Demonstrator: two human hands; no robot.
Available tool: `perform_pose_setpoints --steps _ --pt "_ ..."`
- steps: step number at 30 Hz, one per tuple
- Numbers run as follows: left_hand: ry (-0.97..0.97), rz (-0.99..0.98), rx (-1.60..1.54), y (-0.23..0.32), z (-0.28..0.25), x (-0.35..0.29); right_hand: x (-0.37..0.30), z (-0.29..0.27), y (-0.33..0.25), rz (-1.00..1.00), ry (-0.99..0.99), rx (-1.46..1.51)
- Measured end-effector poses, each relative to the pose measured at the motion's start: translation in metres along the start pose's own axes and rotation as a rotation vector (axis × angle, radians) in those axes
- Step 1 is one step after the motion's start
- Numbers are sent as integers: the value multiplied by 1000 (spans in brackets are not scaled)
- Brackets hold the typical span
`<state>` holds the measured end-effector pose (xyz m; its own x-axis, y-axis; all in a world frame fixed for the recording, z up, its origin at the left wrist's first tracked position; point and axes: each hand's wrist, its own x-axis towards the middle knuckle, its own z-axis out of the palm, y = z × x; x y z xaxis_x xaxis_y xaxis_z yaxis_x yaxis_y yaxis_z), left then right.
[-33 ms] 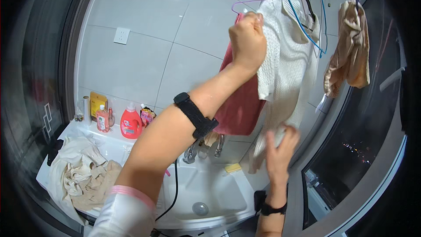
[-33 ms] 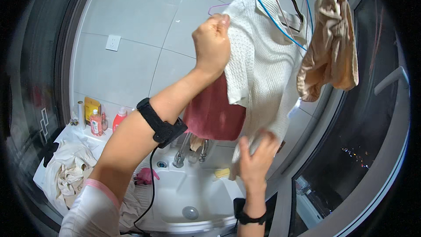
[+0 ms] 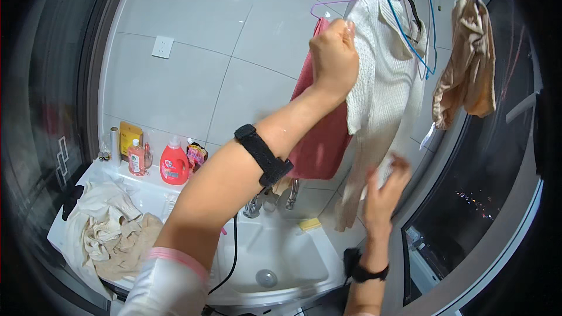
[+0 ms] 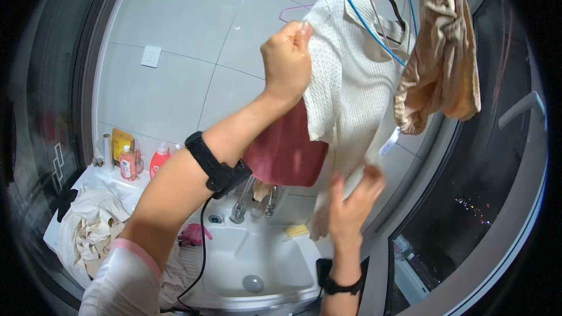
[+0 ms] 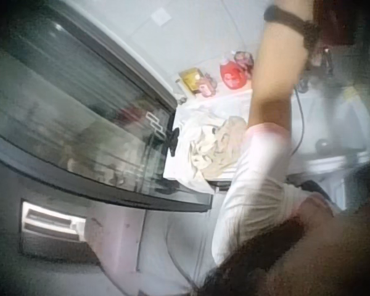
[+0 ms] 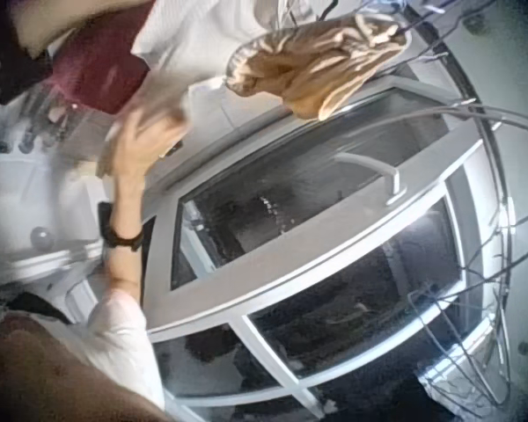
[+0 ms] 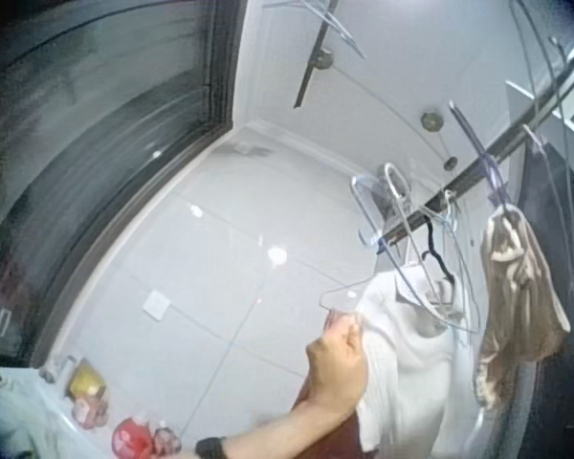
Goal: The person hangs a white shirt and a pink towel on hangers on a drying rack, then washes a red garment by hand in a sink using liquid detergent and rinses it under a faucet.
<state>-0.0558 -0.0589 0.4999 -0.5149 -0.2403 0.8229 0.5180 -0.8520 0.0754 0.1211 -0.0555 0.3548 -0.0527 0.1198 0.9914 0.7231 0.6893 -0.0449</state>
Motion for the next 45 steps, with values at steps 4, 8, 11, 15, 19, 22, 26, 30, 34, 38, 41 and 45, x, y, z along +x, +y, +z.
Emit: perform_pose_setpoints --steps 4,8,11,15,19,22,26,30,34,38,41,45 --pt "-34 -2 -23 3 0 -2 112 22 -3 -374 37 152" --pt "-43 -1 -73 1 10 2 200 47 -8 -440 285 43" --pt "-101 26 119 -6 5 18 232 55 -8 -32 220 150" --pt "-93 120 427 0 1 47 245 49 -12 15 -43 289" --pt "-146 395 499 19 21 77 251 56 -21 -348 -71 402" --pt "-356 204 897 21 47 96 258 68 -34 -275 -49 506" --pt "-371 -23 932 38 44 110 270 73 -31 -109 5 503" --pt "-281 157 934 23 49 106 288 78 -13 -53 286 64" --pt "-240 148 987 -2 53 123 284 65 -24 106 26 -245" --pt "-194 149 947 -16 58 136 282 56 -11 182 -14 -261" --pt "-338 138 977 -14 56 140 293 62 22 138 390 -348" --pt "-290 7 893 -15 50 135 296 48 45 318 190 -165"
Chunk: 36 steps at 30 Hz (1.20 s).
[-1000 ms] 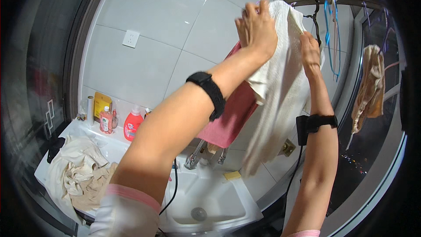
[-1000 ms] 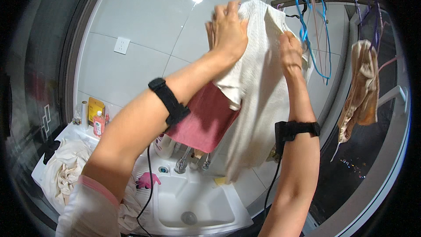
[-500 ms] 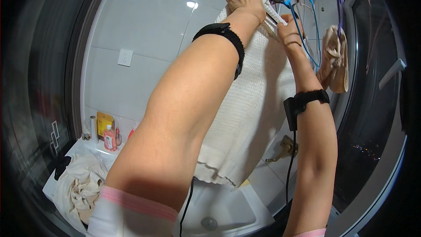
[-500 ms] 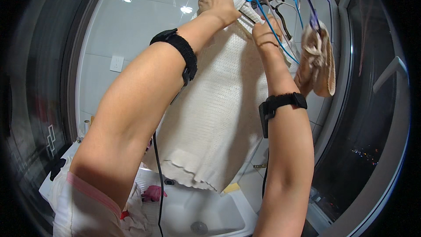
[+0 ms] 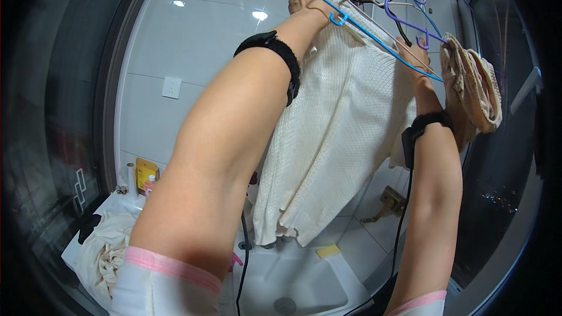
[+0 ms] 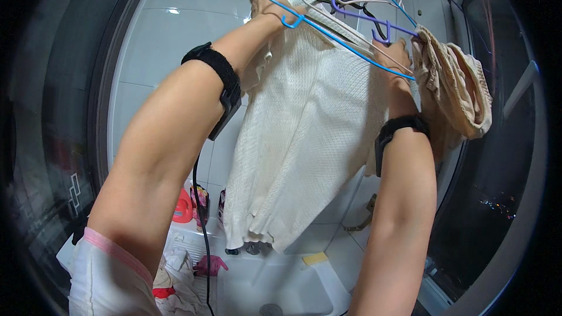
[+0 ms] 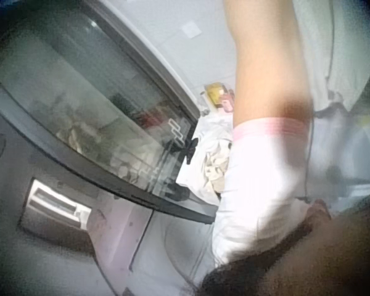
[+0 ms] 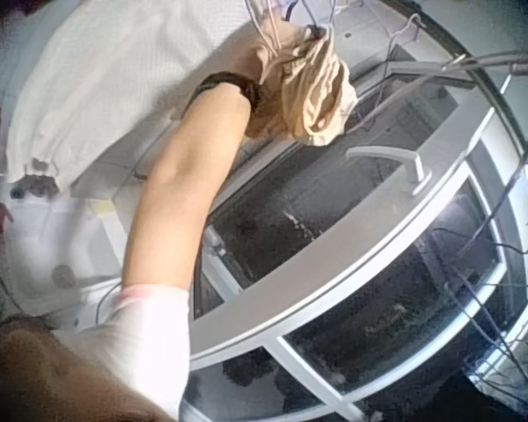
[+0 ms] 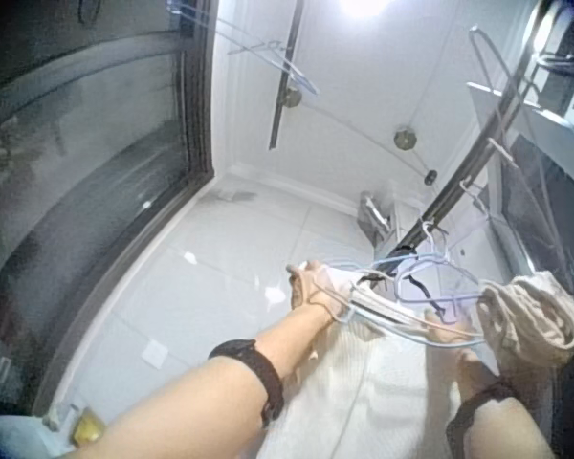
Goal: The person hangs a white shirt and a pink towel on hangers on a drying rack, then washes a red garment by hand in a sink using liquid detergent and rinses it under a faucet.
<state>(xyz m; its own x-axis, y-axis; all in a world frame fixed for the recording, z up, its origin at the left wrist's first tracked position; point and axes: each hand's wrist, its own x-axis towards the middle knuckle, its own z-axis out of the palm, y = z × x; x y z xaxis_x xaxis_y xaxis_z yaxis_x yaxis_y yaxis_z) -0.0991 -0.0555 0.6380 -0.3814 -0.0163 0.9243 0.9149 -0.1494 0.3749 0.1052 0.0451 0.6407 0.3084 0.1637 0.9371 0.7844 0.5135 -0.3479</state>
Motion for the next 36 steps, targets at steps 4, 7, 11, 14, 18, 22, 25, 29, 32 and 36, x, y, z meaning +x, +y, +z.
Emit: perform_pose_setpoints --steps 4,7,11,14,18,22,25,29,32,36 --pt "-53 -50 -278 -7 -7 4 18 -5 26 -55 -239 -41" --pt "-26 49 -373 -6 3 12 27 -2 43 -183 -62 137" --pt "66 286 -381 -6 11 27 12 -14 25 -78 -60 61" --pt "-48 155 -455 14 23 22 8 -3 34 -103 -11 -31" --pt "-27 200 -383 25 28 13 19 21 61 -284 375 244" --pt "17 256 -321 25 35 2 32 39 69 -163 464 166" --pt "-53 217 -264 38 22 -20 43 43 79 1 415 70" --pt "-115 183 -215 42 23 -17 36 23 70 201 14 133" --pt "-127 196 -178 51 17 -37 13 30 90 228 5 104" --pt "29 243 -163 29 45 -61 -51 21 96 123 75 127"
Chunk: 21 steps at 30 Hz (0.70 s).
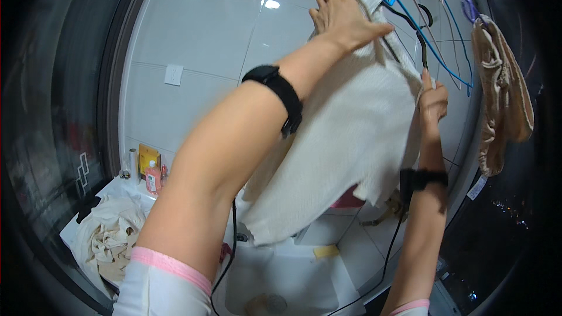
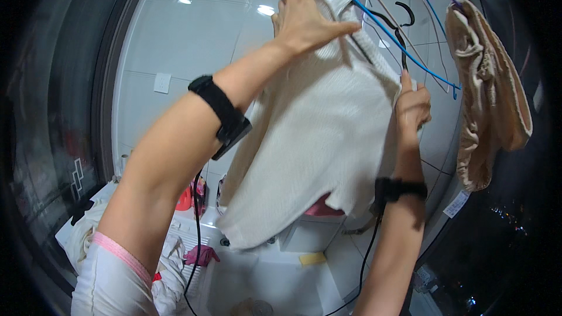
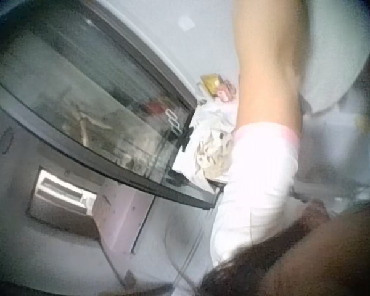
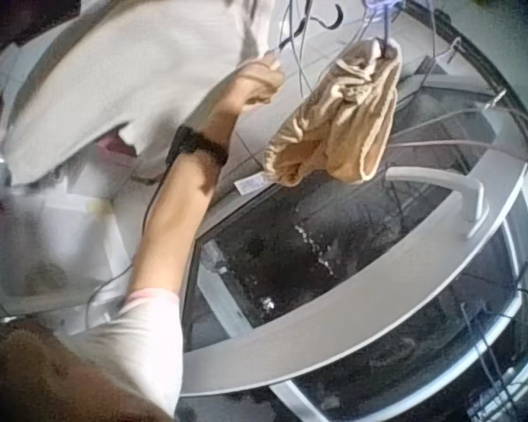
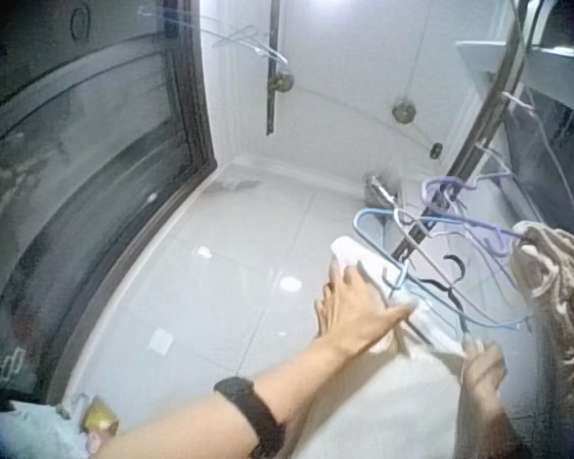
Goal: The person hangs a white shirt and a pink towel on hangers on a drying rack, then washes a red garment by hand in a sink using liquid detergent and rinses it under a faucet.
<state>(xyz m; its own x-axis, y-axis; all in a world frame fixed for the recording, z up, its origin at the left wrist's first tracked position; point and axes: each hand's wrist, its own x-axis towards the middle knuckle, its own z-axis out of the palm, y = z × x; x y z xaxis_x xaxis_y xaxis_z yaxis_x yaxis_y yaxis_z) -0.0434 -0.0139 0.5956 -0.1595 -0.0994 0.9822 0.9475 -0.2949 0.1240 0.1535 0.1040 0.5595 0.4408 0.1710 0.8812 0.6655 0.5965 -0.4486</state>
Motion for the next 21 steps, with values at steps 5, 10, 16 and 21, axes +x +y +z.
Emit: perform_pose_setpoints --steps 5,10,16,21 --pt "-134 -172 -108 -29 -27 -57 -79 -43 7 -153 -116 165" --pt "23 71 -240 -65 -50 -92 -157 -103 -19 -100 -263 378" --pt "24 43 -411 -76 -107 -103 -213 -140 -45 214 -661 533" --pt "-300 6 -399 -90 -150 -111 -254 -165 -65 446 -801 492"
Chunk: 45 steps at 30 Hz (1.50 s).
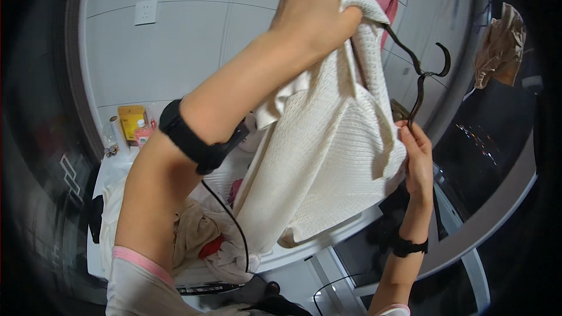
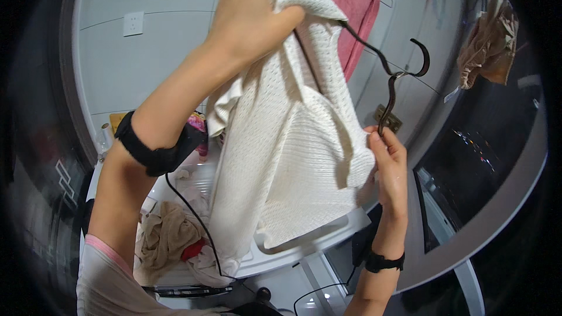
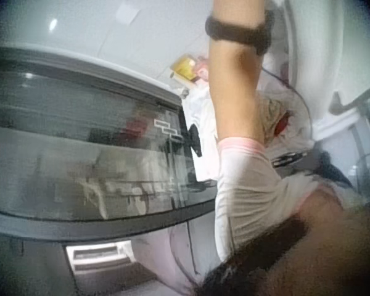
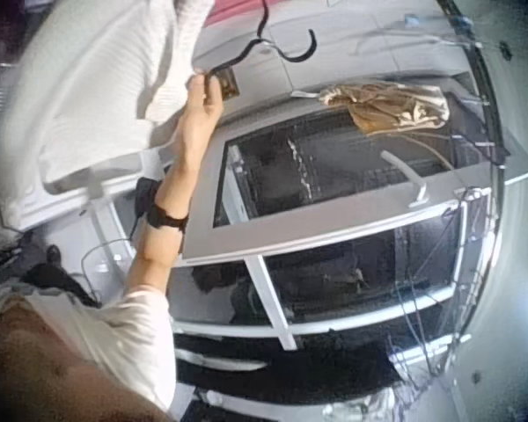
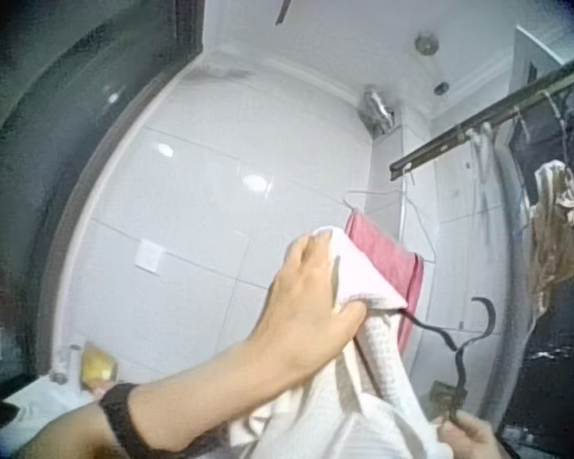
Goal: The person hangs a white shirt and a pink towel on hangers on a drying rack, then washes a red garment by hand in a sink using liquid detergent and rinses it under a faucet.
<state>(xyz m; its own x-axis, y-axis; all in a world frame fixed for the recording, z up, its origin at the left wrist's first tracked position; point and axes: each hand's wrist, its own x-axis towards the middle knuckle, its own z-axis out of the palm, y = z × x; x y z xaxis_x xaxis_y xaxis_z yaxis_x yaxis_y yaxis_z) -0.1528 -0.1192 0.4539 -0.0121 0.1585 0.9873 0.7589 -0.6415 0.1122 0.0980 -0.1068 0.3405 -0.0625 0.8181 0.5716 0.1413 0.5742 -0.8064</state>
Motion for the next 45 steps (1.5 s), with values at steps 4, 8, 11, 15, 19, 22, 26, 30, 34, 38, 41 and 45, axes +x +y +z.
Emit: perform_pose_setpoints --steps 4,8,11,15,19,22,26,30,34,38,41,45 --pt "148 198 43 -7 -13 -23 -40 13 -21 -78 58 -191" --pt "155 148 -149 -2 -22 -38 -67 23 -34 -159 141 -162" --pt "141 130 -224 8 -24 -42 -87 21 -43 -147 131 -161" --pt "50 146 -238 25 -22 -43 -122 3 -49 -142 119 -118" --pt "62 277 -287 46 -20 -44 -153 -24 -62 -180 91 -278" --pt "3 360 -476 80 -18 -42 -189 -44 -91 -140 152 -311" --pt "-166 354 -547 121 0 -44 -252 -76 -120 6 232 -265" --pt "-141 407 -723 164 21 -40 -318 -101 -140 98 313 -320" --pt "-200 391 -972 213 55 -50 -387 -124 -146 210 523 -368" --pt "-302 405 -1050 276 86 -54 -441 -142 -159 150 705 -540" --pt "-435 413 -1088 335 114 -61 -476 -155 -158 99 897 -513" --pt "-582 366 -1169 413 156 -69 -470 -158 -170 -78 1205 -634"
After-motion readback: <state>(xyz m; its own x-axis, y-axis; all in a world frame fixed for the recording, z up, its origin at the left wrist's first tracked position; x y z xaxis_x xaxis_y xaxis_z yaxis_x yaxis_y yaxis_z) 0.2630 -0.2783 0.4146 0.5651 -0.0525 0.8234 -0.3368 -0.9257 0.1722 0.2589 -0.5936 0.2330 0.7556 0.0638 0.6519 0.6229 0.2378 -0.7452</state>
